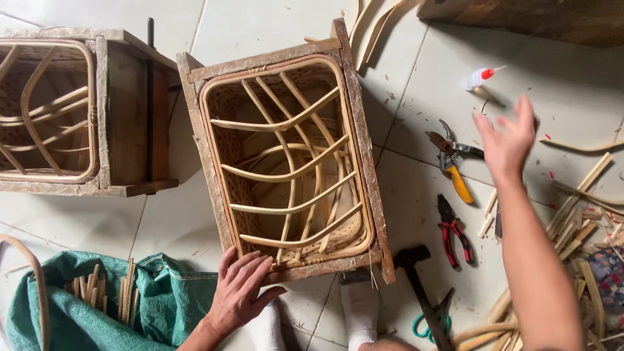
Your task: The person assembles a rectangular basket by inserting curved bamboo strips into a wooden mold. They use a hammer to secure the strips, apply glue to the joints, and trim excess material with pliers.
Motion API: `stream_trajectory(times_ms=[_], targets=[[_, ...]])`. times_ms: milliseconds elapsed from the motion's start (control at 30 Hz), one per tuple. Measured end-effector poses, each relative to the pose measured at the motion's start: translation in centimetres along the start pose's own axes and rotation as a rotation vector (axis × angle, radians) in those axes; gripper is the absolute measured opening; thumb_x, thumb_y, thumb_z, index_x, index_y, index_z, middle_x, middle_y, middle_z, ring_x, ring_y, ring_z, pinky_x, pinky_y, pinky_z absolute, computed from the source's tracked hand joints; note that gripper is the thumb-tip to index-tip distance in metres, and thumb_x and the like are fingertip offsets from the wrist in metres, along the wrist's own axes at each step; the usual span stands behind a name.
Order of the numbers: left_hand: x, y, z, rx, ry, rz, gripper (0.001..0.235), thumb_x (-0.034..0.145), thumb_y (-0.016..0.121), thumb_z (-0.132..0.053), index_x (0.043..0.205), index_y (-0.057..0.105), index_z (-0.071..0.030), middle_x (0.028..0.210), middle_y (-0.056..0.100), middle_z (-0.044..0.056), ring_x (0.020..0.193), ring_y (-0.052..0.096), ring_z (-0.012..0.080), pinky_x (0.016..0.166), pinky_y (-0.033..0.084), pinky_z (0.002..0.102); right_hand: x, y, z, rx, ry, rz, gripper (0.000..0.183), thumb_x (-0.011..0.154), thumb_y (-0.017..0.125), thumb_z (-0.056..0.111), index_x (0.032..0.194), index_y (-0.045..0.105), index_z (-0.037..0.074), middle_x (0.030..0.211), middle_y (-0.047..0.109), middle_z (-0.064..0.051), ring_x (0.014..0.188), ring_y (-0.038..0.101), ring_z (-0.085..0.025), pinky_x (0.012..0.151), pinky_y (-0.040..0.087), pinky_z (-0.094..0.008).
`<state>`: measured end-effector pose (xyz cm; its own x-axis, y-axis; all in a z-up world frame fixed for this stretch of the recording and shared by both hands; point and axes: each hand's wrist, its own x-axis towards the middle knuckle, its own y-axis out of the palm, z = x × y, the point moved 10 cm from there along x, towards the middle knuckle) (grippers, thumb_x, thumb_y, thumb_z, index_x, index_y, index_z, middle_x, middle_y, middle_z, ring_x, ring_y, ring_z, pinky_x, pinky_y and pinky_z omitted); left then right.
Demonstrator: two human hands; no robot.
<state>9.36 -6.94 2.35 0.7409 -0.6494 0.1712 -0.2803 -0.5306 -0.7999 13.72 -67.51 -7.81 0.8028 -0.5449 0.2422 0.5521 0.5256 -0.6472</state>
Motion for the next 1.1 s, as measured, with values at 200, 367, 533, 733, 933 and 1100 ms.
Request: stream_trajectory(times_ms=[200, 367, 533, 733, 933, 1100], targets=[[0.7, -0.1, 0.3, 0.002, -0.028, 0.04, 0.064, 0.078, 0.085, -0.035, 0.131, 0.061, -0.008, 0.115, 0.067, 0.005, 0.118, 0.06, 0.0279, 0.113, 0.031, 0.054, 9.6, 8.1, -8.3, -0.131, 0.362, 0.021, 0.04, 0.099, 0.086, 0.02, 0.123, 0.059, 0.0, 0.12, 0.065, -0.013, 0.1, 0.073, -0.02, 0.08, 0.061, -0.031], [0.9, 0.4, 0.4, 0.04, -0.057, 0.048, 0.06, 0.071, 0.082, -0.016, 0.128, 0.063, -0.01, 0.109, 0.069, 0.001, 0.117, 0.06, 0.0242, 0.115, 0.029, 0.054, 9.3, 6.8, 1.0, 0.018, 0.084, 0.065, 0.031, 0.103, 0.077, 0.016, 0.122, 0.06, -0.001, 0.116, 0.069, -0.011, 0.099, 0.073, -0.018, 0.081, 0.06, -0.03], [0.1, 0.2, 0.6, -0.1, -0.064, -0.003, 0.052, 0.073, 0.083, -0.014, 0.121, 0.064, -0.009, 0.099, 0.065, 0.003, 0.107, 0.06, 0.0236, 0.117, 0.029, 0.053, 4.4, 6.9, 20.7, -0.081, -0.317, 0.3, 0.029, 0.108, 0.076, 0.012, 0.128, 0.061, -0.003, 0.114, 0.07, -0.012, 0.1, 0.071, -0.019, 0.079, 0.058, -0.03], [-2.0, 0.1, -0.1, -0.107, -0.044, 0.02, 0.045, 0.08, 0.085, -0.024, 0.118, 0.064, -0.011, 0.094, 0.062, 0.002, 0.101, 0.06, 0.0223, 0.118, 0.03, 0.052, -0.2, 15.5, 35.3, -0.377, -0.712, 0.469, 0.044, 0.092, 0.089, 0.024, 0.129, 0.074, 0.007, 0.109, 0.073, -0.009, 0.104, 0.067, -0.022, 0.088, 0.057, -0.035], [-2.4, -2.7, 0.5, -0.18, 0.066, -0.161, 0.055, 0.088, 0.081, -0.04, 0.122, 0.064, 0.0, 0.11, 0.066, 0.013, 0.11, 0.062, 0.0272, 0.111, 0.043, 0.051, -2.7, 22.1, 40.4, -0.438, -0.849, 0.493, 0.044, 0.09, 0.09, 0.026, 0.128, 0.075, 0.01, 0.112, 0.072, -0.006, 0.105, 0.064, -0.021, 0.097, 0.056, -0.037], [0.3, -6.6, 9.4, -0.317, -0.289, -0.576, 0.038, 0.101, 0.072, -0.02, 0.133, 0.064, -0.003, 0.14, 0.065, 0.016, 0.135, 0.061, 0.0324, 0.117, 0.051, 0.044, -3.1, 24.0, 41.4, -0.491, -0.902, 0.474, 0.043, 0.089, 0.092, 0.029, 0.123, 0.076, 0.01, 0.112, 0.07, -0.005, 0.11, 0.062, -0.024, 0.095, 0.053, -0.039]])
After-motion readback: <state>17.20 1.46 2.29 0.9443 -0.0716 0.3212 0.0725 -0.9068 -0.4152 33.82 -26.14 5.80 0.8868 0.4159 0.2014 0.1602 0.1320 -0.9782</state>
